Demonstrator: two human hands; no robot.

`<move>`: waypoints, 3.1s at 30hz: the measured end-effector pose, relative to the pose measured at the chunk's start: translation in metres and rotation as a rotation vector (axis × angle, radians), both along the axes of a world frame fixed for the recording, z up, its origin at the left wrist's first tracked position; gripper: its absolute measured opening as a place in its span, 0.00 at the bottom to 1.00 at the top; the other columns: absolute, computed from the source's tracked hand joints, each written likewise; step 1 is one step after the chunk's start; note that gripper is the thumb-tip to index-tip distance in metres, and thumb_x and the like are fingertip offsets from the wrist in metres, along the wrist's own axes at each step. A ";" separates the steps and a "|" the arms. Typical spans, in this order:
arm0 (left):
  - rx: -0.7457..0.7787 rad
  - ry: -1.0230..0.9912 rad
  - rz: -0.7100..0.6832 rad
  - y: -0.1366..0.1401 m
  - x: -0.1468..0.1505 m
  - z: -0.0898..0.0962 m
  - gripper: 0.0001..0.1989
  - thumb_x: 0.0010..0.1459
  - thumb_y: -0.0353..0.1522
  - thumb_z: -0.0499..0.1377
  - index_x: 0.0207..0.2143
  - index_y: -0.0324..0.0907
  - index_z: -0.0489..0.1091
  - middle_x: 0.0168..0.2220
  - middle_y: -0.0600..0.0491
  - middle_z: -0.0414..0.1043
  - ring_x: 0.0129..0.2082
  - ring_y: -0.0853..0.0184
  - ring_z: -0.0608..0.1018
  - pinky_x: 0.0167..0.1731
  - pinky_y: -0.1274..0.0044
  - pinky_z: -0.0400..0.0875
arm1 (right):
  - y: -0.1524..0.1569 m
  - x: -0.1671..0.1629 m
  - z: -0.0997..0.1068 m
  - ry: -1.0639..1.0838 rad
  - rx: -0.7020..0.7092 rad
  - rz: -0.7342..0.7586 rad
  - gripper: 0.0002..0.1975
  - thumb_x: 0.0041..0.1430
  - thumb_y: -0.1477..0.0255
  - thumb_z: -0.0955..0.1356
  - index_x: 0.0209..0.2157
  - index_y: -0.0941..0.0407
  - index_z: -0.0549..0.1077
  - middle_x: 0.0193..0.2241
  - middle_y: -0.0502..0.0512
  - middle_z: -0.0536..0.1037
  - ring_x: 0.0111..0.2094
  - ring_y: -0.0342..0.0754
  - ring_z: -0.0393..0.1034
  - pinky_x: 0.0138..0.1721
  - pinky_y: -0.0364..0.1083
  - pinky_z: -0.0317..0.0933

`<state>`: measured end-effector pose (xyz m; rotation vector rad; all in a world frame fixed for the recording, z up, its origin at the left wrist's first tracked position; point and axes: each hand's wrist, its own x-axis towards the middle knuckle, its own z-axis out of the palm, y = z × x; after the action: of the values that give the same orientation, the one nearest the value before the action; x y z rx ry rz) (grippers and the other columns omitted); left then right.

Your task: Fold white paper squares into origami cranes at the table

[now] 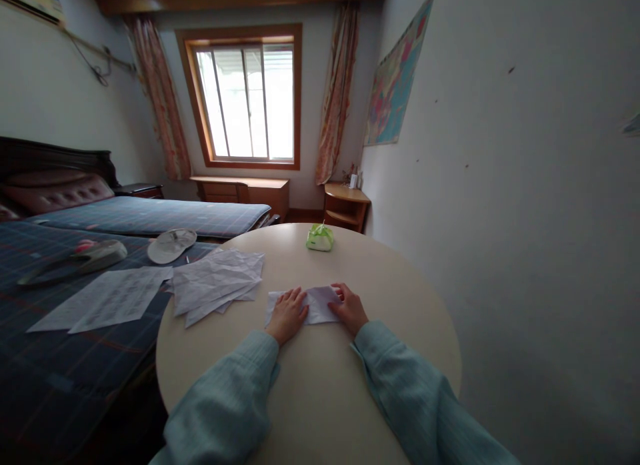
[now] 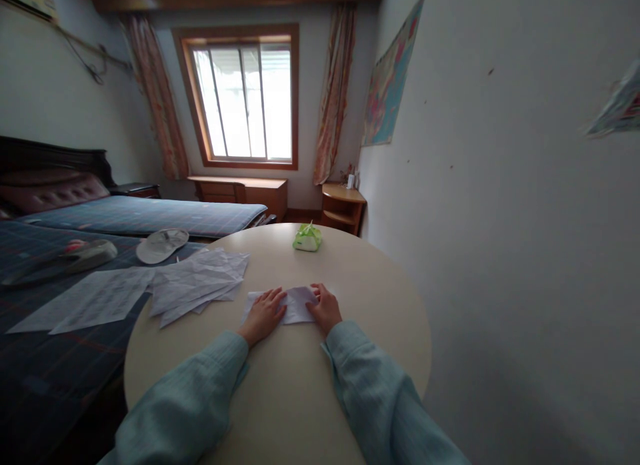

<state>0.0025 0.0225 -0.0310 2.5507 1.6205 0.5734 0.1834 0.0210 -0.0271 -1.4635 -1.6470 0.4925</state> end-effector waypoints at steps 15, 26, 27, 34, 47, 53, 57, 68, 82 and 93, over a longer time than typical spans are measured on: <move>0.010 -0.004 0.006 -0.003 0.001 0.005 0.17 0.56 0.32 0.45 0.48 0.40 0.58 0.54 0.48 0.58 0.54 0.62 0.60 0.52 0.69 0.54 | -0.013 -0.010 0.008 -0.108 0.211 0.353 0.16 0.38 0.86 0.61 0.27 0.55 0.73 0.30 0.51 0.76 0.35 0.44 0.68 0.41 0.45 0.60; 0.008 -0.036 0.005 0.002 0.000 0.000 0.21 0.54 0.26 0.44 0.52 0.36 0.55 0.52 0.47 0.61 0.52 0.65 0.61 0.52 0.71 0.54 | -0.009 -0.009 0.005 -0.155 0.201 0.430 0.14 0.37 0.86 0.62 0.23 0.55 0.74 0.28 0.51 0.77 0.34 0.44 0.69 0.41 0.45 0.60; 0.009 -0.030 -0.002 0.002 0.000 0.000 0.21 0.54 0.26 0.44 0.52 0.37 0.55 0.53 0.48 0.60 0.53 0.65 0.61 0.52 0.71 0.53 | -0.009 -0.009 0.005 -0.154 0.198 0.431 0.14 0.37 0.86 0.62 0.22 0.55 0.74 0.28 0.51 0.77 0.34 0.44 0.68 0.41 0.45 0.60; -0.002 0.016 0.005 -0.001 0.000 0.005 0.19 0.57 0.30 0.43 0.51 0.42 0.59 0.54 0.50 0.58 0.54 0.64 0.60 0.52 0.69 0.54 | -0.012 -0.010 0.008 -0.135 0.145 0.422 0.13 0.38 0.84 0.62 0.23 0.56 0.74 0.29 0.52 0.76 0.35 0.45 0.67 0.42 0.45 0.59; -0.004 0.043 0.025 -0.001 0.001 0.004 0.21 0.56 0.40 0.45 0.51 0.44 0.58 0.55 0.49 0.57 0.54 0.61 0.59 0.52 0.68 0.53 | -0.013 -0.010 0.013 -0.197 0.104 0.385 0.09 0.49 0.74 0.62 0.24 0.56 0.75 0.29 0.53 0.76 0.33 0.44 0.66 0.38 0.43 0.57; 0.011 0.050 0.020 0.000 0.001 0.002 0.21 0.56 0.40 0.45 0.51 0.44 0.58 0.55 0.50 0.57 0.54 0.61 0.59 0.52 0.68 0.53 | -0.010 -0.009 0.012 -0.265 0.023 0.195 0.12 0.51 0.71 0.61 0.24 0.58 0.74 0.20 0.52 0.74 0.23 0.41 0.64 0.27 0.40 0.54; 0.014 0.052 0.018 0.000 0.001 0.003 0.21 0.56 0.40 0.45 0.51 0.43 0.58 0.55 0.49 0.57 0.54 0.61 0.59 0.52 0.69 0.54 | -0.007 -0.007 0.009 -0.263 -0.022 0.151 0.13 0.52 0.70 0.60 0.25 0.58 0.74 0.18 0.52 0.74 0.22 0.41 0.64 0.26 0.39 0.53; 0.017 0.043 0.000 0.000 0.000 0.002 0.21 0.56 0.40 0.46 0.51 0.44 0.58 0.55 0.49 0.57 0.54 0.61 0.59 0.52 0.68 0.54 | -0.009 -0.009 0.008 -0.143 0.041 0.173 0.11 0.50 0.71 0.61 0.28 0.58 0.73 0.18 0.51 0.73 0.21 0.41 0.65 0.25 0.40 0.56; 0.084 -0.040 0.151 0.003 0.000 0.001 0.19 0.56 0.34 0.47 0.50 0.40 0.59 0.52 0.47 0.60 0.52 0.62 0.61 0.51 0.69 0.54 | -0.011 -0.011 0.009 -0.230 0.062 0.335 0.10 0.47 0.75 0.63 0.31 0.56 0.74 0.26 0.53 0.74 0.27 0.42 0.64 0.32 0.42 0.59; 0.075 0.040 0.290 0.006 -0.002 -0.007 0.22 0.55 0.38 0.46 0.51 0.39 0.58 0.53 0.42 0.57 0.53 0.57 0.59 0.50 0.65 0.54 | -0.010 -0.011 0.007 -0.231 0.054 0.328 0.09 0.48 0.75 0.63 0.30 0.56 0.74 0.25 0.53 0.73 0.26 0.42 0.64 0.32 0.42 0.59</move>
<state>0.0005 0.0287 -0.0377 2.4063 2.0379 0.6171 0.1727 0.0108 -0.0197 -1.2510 -2.0849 0.4659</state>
